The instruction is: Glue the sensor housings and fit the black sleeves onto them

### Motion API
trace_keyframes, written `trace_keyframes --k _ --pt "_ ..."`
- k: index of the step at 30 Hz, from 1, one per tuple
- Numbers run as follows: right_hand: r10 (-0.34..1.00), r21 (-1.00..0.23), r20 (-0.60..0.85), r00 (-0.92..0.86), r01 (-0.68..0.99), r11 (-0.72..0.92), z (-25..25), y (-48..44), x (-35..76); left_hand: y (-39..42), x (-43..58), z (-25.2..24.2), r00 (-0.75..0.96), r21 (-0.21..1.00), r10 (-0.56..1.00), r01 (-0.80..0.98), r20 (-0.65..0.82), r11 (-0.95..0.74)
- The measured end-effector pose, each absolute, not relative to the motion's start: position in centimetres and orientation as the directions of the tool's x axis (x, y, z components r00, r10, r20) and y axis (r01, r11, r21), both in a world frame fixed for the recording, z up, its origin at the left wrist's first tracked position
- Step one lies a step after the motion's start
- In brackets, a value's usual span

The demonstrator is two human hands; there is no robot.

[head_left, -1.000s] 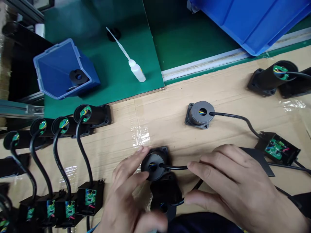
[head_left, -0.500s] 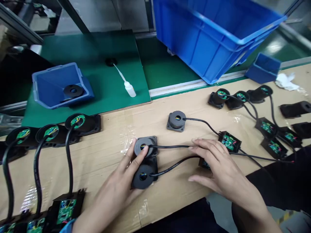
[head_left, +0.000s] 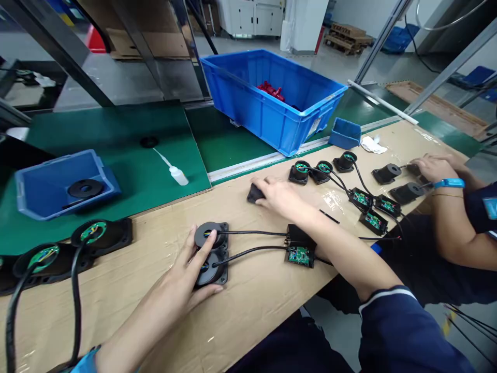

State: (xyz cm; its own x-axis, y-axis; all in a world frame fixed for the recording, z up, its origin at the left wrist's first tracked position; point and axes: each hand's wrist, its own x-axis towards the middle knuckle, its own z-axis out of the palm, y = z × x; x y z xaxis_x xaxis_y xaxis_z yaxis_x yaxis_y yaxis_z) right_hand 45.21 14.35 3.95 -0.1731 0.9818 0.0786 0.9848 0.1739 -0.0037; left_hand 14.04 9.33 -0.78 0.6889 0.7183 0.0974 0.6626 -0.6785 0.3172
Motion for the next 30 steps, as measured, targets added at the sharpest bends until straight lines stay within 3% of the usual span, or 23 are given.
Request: trace_keyframes --k 4,8,11,15,19,24,27,30 --pt "0.978 0.002 0.187 -0.096 0.995 0.097 6.5 14.1 48.6 12.3 16.2 0.4 0.753 0.327 0.657 0.613 0.036 -0.720" --pt "0.958 -0.037 0.260 -0.124 0.990 0.139 8.0 8.2 50.1 15.5 19.2 2.0 0.787 0.339 0.612 0.599 -0.083 -0.725" --pt "0.964 -0.091 0.205 -0.171 0.977 0.193 5.9 0.5 50.2 18.0 21.3 2.6 0.823 0.308 0.557 0.562 -0.112 -0.768" --pt "0.973 -0.063 0.221 -0.062 0.995 0.078 0.8 -6.5 50.2 21.3 23.6 2.7 0.863 0.267 0.496 0.501 -0.089 -0.823" --pt "0.947 -0.038 0.322 -0.012 0.999 0.026 -1.6 -6.9 49.4 23.3 24.9 3.3 0.871 0.201 0.483 0.491 -0.088 -0.848" --pt "0.937 -0.063 0.348 -0.023 0.997 0.048 -0.6 -5.2 48.9 24.0 25.3 4.4 0.877 0.017 0.461 0.467 -0.138 -0.884" --pt "0.924 -0.056 0.381 -0.038 0.996 0.064 0.2 -5.0 48.7 24.3 24.7 3.7 0.890 0.026 0.442 0.447 -0.116 -0.894" --pt "0.854 -0.080 0.515 -0.067 0.989 0.125 -0.7 -5.5 47.3 24.3 23.4 1.9 0.901 0.068 0.434 0.433 -0.011 -0.899"
